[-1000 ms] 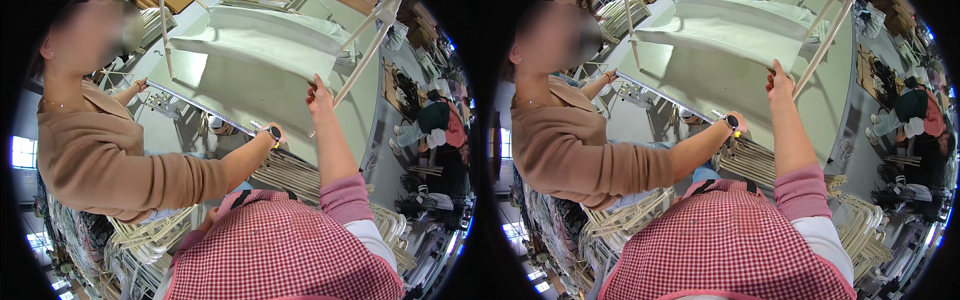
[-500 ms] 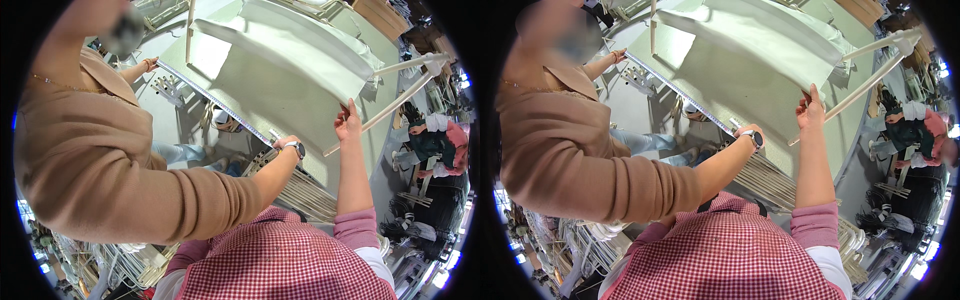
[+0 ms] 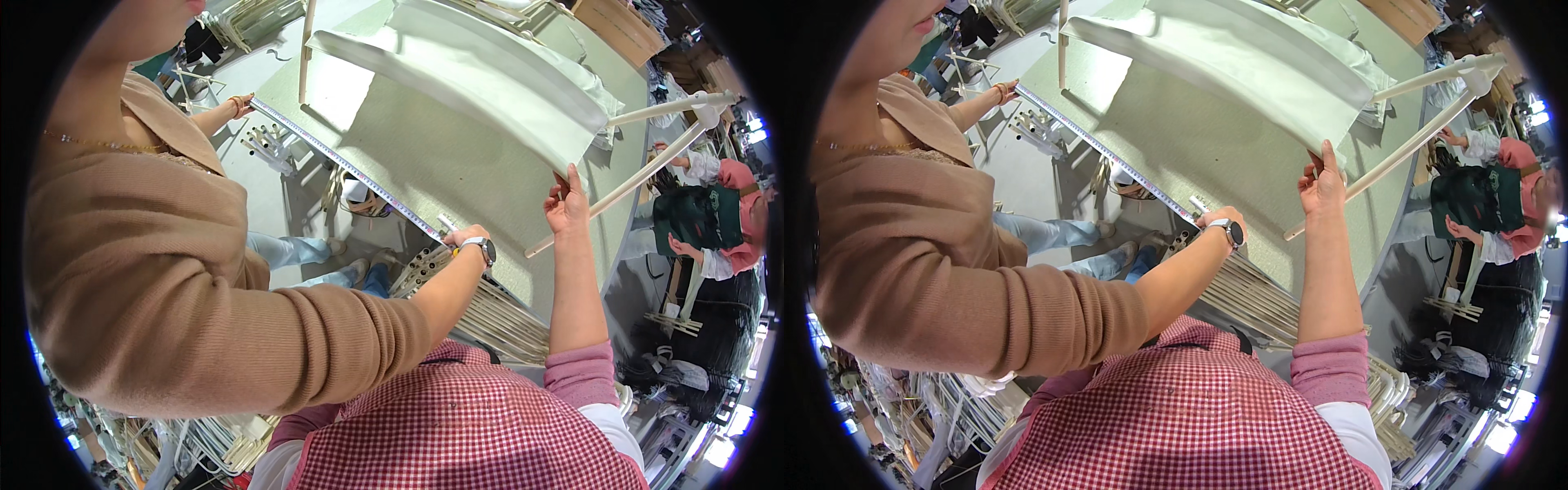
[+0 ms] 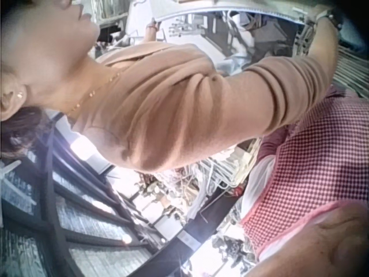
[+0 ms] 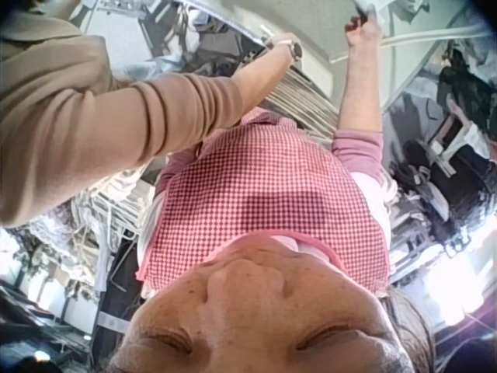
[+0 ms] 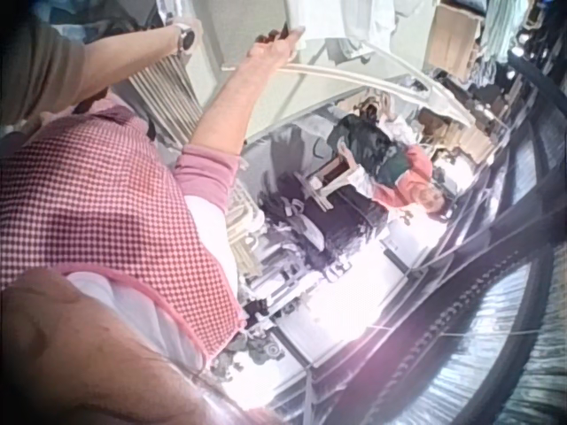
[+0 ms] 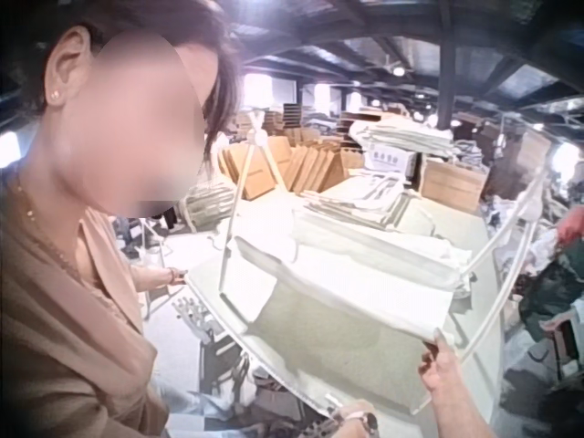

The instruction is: The person assembles a white metal frame by inserting rods into joints and securing them. They then place a light-colored fabric sheet over the frame, tucking and smoothing it into place. The process is repeated for multiple units on a large work table.

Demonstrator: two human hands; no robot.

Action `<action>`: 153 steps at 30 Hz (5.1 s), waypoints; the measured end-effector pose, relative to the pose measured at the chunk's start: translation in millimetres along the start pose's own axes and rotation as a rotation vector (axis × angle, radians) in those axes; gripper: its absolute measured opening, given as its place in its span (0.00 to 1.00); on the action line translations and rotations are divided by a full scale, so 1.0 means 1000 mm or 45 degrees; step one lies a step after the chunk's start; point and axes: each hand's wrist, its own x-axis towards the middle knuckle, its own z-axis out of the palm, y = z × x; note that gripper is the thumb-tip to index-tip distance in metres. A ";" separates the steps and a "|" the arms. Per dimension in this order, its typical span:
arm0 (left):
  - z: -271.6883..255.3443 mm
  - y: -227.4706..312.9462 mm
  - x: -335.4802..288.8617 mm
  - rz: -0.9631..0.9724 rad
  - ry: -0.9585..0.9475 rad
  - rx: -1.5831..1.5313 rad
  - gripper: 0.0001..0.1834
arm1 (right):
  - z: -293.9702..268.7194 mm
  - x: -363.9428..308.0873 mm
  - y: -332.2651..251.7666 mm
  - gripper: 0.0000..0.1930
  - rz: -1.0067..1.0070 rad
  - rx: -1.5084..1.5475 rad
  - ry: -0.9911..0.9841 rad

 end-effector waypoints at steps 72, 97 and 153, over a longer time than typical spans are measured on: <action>0.006 -0.139 -0.083 0.114 1.130 -1.777 0.16 | 0.006 0.014 0.003 0.16 0.252 0.289 -0.135; -0.261 -0.455 0.009 -0.030 1.076 -2.997 0.15 | 0.013 0.021 -0.006 0.13 0.223 0.400 0.414; -0.158 -0.705 -0.370 0.544 1.605 -1.833 0.26 | -0.037 -0.252 -0.008 0.29 -0.480 -0.646 0.135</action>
